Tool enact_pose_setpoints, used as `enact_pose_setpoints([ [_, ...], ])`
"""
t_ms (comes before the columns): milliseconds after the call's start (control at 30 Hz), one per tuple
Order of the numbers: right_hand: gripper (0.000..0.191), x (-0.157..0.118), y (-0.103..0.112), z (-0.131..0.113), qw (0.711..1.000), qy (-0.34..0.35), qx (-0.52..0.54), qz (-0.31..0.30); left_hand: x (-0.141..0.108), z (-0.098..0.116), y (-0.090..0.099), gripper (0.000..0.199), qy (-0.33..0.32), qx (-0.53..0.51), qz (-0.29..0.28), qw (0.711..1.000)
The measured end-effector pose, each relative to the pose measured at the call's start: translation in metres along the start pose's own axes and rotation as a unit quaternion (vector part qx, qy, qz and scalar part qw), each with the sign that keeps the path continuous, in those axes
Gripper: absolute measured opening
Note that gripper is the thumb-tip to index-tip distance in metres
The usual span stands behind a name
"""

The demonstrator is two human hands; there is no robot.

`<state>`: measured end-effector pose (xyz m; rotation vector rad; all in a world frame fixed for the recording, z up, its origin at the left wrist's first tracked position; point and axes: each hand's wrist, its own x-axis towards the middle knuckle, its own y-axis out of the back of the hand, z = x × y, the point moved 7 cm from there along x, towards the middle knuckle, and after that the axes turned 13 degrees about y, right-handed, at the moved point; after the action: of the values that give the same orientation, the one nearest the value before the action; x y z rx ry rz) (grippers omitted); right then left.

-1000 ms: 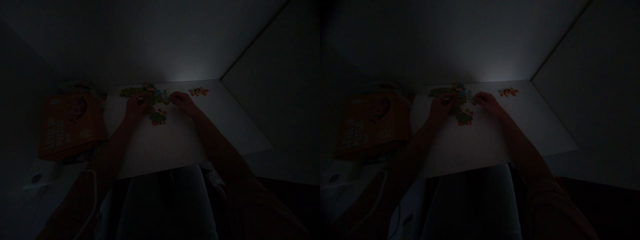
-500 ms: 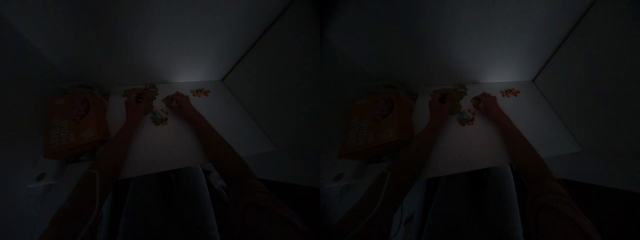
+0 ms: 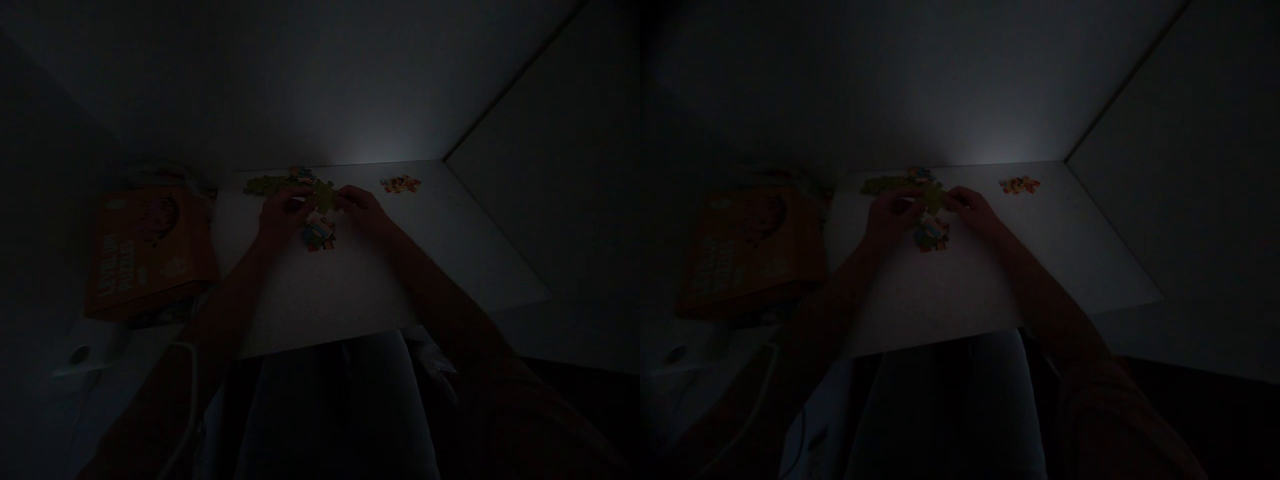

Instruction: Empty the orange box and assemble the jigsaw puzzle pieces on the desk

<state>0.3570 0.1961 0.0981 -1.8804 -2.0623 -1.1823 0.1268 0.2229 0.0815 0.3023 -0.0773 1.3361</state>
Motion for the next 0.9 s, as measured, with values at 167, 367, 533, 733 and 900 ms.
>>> enact_pose_setpoints([
  [167,0.075,0.000,0.004,-0.002,0.998,-0.040,0.022,0.037,-0.002,0.003,-0.005,0.047,-0.036,0.036,-0.025,0.998],
  [367,0.085,-0.001,0.009,-0.007,0.998,-0.033,0.003,0.047,-0.004,0.005,-0.002,0.038,-0.033,0.061,0.010,0.998],
  [533,0.083,0.001,0.011,-0.006,0.998,-0.018,0.020,0.050,-0.001,0.001,0.004,0.044,-0.003,0.036,0.051,0.998],
  [733,0.081,-0.001,0.003,-0.006,0.999,-0.011,0.024,0.034,-0.001,0.001,0.002,0.044,-0.014,0.049,0.050,0.997],
  [900,0.063,0.002,0.018,0.009,0.999,-0.020,-0.033,0.038,0.000,0.002,0.000,0.045,-0.015,0.091,0.030,0.995],
])
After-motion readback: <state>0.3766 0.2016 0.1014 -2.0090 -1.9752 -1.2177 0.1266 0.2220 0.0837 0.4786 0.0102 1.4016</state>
